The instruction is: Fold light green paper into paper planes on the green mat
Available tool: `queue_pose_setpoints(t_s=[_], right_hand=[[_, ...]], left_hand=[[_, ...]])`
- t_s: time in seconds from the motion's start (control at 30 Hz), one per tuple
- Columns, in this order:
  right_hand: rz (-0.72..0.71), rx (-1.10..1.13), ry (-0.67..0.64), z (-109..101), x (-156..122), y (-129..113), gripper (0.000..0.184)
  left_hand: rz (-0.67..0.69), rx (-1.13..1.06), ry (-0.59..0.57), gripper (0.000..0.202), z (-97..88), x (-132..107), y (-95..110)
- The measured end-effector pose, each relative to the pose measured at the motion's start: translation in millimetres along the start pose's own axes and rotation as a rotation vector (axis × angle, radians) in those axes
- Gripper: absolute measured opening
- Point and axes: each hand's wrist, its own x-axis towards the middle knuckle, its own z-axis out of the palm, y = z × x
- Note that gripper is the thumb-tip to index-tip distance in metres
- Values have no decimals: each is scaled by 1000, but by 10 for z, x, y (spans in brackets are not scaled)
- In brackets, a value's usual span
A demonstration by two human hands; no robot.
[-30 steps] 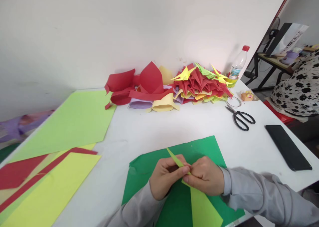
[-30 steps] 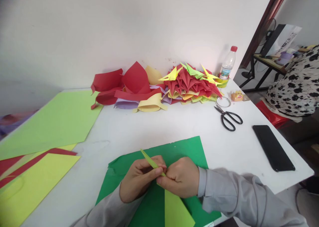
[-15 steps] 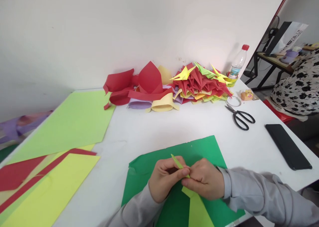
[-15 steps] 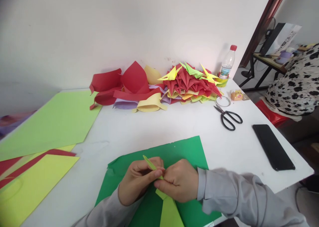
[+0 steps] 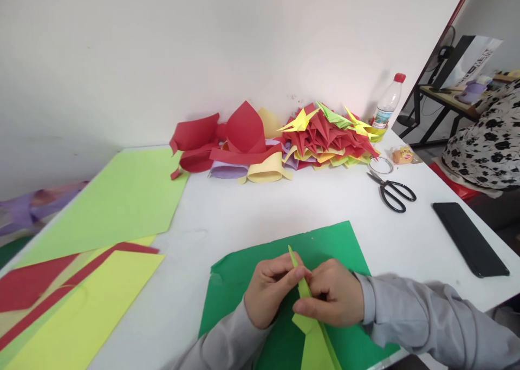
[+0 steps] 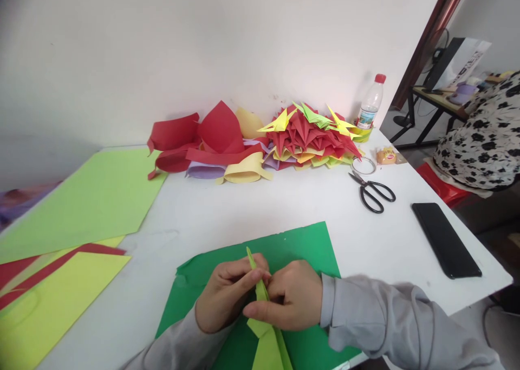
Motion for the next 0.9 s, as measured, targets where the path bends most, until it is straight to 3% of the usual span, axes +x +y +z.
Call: queue_pose_setpoints(t_s=[0.23, 0.57, 0.9], right_hand=[[32, 66, 38, 22, -7, 0, 48], [-20, 106, -32, -5, 3, -31, 52], [51, 134, 20, 32, 27, -16, 59]], left_hand=[[-69, -125, 15, 27, 51, 25, 28], [-254, -261, 56, 36, 82, -8, 38], [-120, -258, 92, 30, 69, 47, 41]])
